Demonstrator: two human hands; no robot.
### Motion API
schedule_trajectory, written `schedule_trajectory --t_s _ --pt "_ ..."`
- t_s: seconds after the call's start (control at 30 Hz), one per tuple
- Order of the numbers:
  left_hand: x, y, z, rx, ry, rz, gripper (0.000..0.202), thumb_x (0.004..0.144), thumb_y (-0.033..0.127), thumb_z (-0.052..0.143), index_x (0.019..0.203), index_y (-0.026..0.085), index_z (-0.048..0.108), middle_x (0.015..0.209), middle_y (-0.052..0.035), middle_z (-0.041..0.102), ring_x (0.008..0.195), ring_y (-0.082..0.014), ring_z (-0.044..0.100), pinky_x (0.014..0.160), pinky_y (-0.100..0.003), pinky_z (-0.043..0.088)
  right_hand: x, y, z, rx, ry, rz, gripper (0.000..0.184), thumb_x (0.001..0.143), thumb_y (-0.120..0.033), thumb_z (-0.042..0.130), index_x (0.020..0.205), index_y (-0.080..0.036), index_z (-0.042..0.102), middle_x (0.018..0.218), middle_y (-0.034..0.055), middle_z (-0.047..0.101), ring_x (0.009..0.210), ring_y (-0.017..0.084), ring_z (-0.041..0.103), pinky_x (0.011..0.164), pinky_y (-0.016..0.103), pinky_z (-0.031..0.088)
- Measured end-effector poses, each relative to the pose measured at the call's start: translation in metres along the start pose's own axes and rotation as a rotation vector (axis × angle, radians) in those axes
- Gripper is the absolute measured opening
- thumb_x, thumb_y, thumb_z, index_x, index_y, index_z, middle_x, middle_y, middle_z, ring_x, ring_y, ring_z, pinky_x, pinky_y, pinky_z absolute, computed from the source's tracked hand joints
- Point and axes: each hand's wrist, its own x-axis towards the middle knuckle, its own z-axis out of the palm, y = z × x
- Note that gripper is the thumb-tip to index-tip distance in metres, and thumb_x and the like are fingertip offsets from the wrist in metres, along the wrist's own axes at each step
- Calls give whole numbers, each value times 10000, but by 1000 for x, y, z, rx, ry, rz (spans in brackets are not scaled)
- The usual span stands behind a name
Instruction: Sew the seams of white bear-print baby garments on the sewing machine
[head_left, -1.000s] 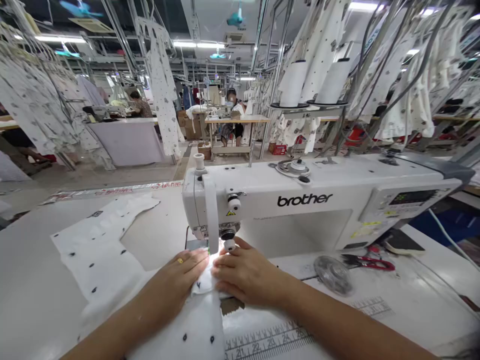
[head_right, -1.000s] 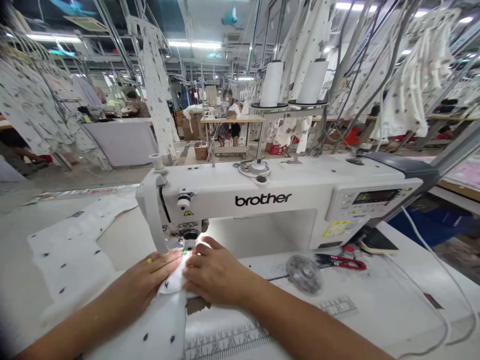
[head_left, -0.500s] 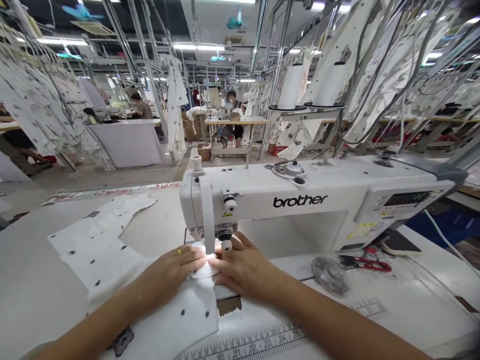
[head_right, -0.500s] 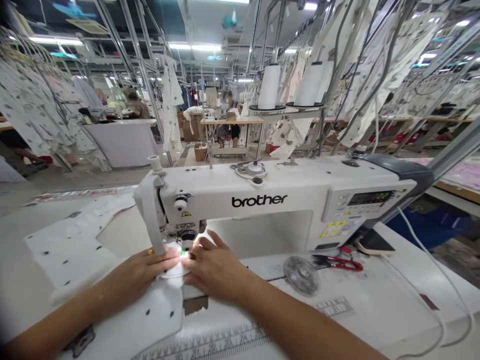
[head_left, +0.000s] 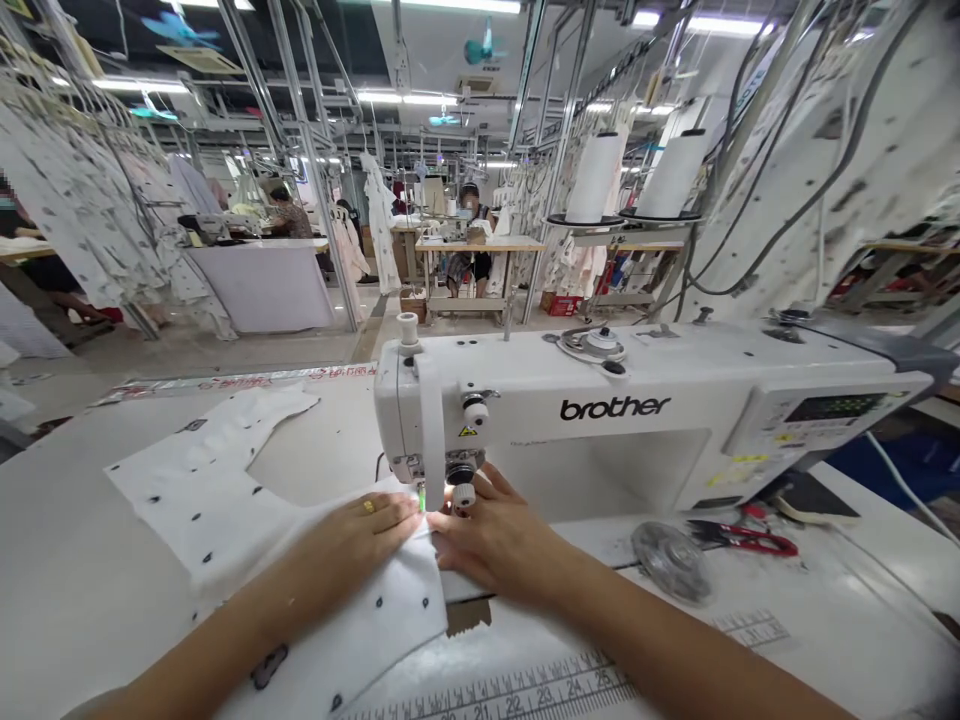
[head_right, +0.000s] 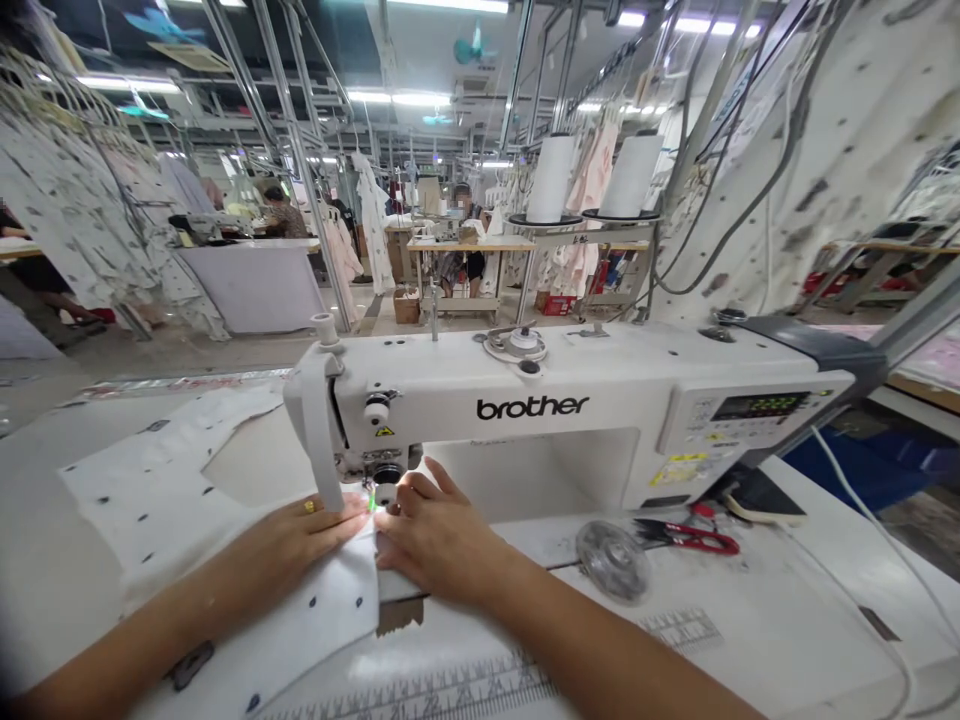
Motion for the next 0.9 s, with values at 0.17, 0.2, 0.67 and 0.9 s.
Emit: schedule_trajectory --t_s 0.17,0.2,0.67,0.9 --pt "-1 0 1 -60 28 -13 393 941 45 388 1277 171 549 1214 -85 670 1162 -204 609 1013 -372 506 -1 -1 -2 30 28 -80 277 985 -448 505 1135 -241 611 1070 37 609 1004 197 483 1075 356 215" --pt "-3 1 0 -80 21 -11 398 947 51 386 1292 176 540 1225 -83 665 1174 -204 602 1018 -376 502 -1 -1 -2 33 27 -93 275 990 -445 498 1136 -242 612 1068 32 613 987 191 487 1077 353 211" --pt "-7 -13 19 -104 16 -145 544 842 -19 391 1313 206 546 1304 -75 624 1217 -203 574 1021 -373 502 -1 9 5 38 73 -34 281 992 -449 476 1034 -226 641 992 47 609 1087 220 464 1141 423 183" --pt "-9 -14 20 -130 -4 -164 583 812 -45 384 1315 211 532 1340 -65 597 1256 -199 538 1051 -372 474 0 14 3 75 98 -43 259 990 -424 492 1028 -228 656 979 41 628 1054 209 499 1142 449 200"
